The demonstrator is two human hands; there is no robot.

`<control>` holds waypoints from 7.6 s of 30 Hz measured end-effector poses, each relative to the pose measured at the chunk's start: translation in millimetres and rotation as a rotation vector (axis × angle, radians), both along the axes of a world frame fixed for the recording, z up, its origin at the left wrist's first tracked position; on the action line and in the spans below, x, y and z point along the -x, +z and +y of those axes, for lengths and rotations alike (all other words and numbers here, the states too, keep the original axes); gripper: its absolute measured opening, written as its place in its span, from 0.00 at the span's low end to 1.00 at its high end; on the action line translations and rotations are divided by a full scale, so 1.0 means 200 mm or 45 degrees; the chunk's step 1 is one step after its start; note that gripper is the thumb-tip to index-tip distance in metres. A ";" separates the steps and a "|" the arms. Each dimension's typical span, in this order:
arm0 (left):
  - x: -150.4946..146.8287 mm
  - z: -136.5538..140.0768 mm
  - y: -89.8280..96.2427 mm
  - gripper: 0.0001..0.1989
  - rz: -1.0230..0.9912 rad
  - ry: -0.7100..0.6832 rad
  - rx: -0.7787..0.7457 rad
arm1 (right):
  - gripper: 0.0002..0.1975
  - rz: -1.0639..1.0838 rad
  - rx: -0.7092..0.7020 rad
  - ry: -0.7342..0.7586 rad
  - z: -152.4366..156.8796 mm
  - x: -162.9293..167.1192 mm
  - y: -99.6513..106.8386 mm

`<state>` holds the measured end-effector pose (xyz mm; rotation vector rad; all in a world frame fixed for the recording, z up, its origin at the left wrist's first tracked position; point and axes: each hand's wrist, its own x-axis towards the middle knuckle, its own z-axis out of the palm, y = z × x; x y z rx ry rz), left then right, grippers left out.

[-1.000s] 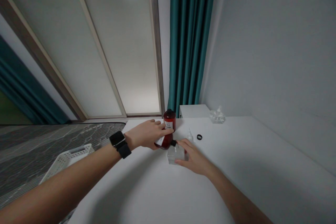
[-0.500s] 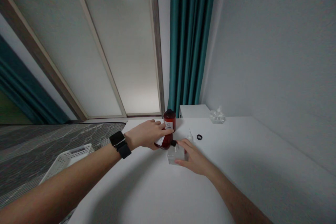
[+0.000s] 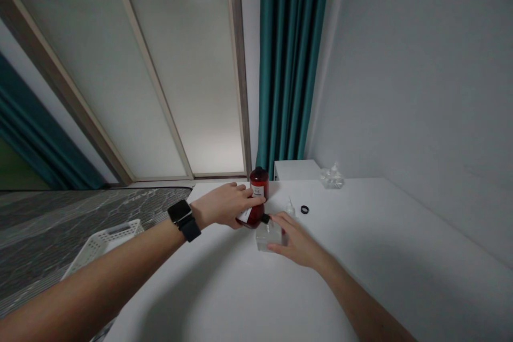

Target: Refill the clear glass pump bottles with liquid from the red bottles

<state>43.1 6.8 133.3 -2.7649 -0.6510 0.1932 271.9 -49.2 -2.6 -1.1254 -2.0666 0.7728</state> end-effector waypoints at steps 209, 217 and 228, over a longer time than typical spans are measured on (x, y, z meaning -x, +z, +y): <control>-0.07 -0.05 0.08 0.37 0.125 0.002 -0.153 | 0.31 -0.043 -0.019 -0.025 0.01 0.01 -0.01; -0.08 -0.06 0.09 0.39 0.142 0.007 -0.153 | 0.31 -0.032 -0.020 -0.035 0.00 0.01 0.00; -0.05 -0.05 0.05 0.37 0.069 0.033 -0.072 | 0.33 -0.021 -0.017 -0.022 0.01 0.01 -0.02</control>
